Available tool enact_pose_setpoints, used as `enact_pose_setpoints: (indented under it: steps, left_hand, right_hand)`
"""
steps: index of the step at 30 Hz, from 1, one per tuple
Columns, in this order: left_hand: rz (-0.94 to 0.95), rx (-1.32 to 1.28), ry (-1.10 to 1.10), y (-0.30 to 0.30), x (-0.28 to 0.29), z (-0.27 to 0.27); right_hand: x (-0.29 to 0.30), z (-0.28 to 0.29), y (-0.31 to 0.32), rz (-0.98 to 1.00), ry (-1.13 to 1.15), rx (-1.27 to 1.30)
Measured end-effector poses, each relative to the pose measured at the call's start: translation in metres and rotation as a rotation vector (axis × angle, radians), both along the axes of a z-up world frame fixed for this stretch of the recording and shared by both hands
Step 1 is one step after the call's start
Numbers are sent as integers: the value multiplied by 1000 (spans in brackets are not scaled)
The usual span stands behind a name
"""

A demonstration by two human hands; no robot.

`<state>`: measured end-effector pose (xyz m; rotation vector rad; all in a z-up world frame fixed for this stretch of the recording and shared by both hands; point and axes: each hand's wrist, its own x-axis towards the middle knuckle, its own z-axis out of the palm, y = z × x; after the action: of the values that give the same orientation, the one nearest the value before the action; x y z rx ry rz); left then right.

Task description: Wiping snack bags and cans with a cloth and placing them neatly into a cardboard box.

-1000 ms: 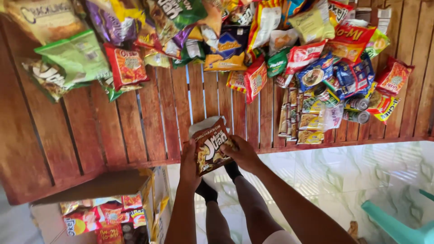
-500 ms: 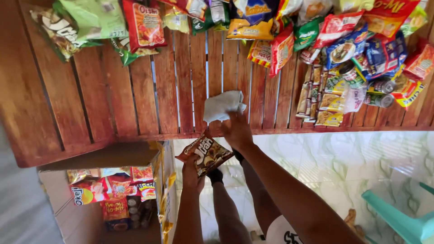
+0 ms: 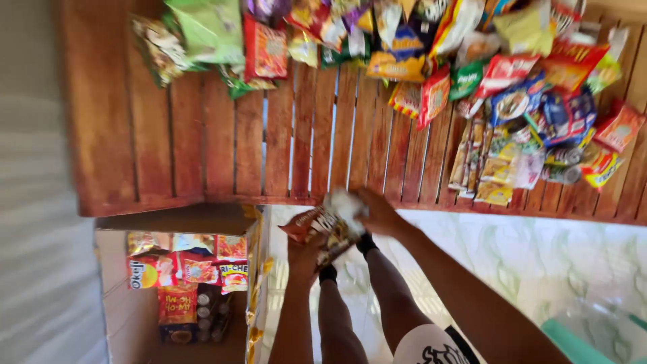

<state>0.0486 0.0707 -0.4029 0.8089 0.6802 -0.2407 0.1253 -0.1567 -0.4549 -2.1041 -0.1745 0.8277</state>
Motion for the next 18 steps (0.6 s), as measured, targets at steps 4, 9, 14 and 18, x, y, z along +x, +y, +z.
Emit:
enact_pose_setpoints:
  steps: [4, 9, 14, 18]
  left_hand:
    - [-87, 93, -185, -11, -5, 74]
    - [-321, 270, -266, -8, -36, 145]
    - [-386, 170, -267, 34, -40, 212]
    - [-644, 301, -221, 75, -38, 276]
  right_hand:
    - [-34, 165, 46, 69, -1, 55]
    - [-82, 233, 91, -2, -202, 25]
    - [-66, 285, 99, -2, -285, 9]
    - [-45, 338, 96, -5, -142, 4]
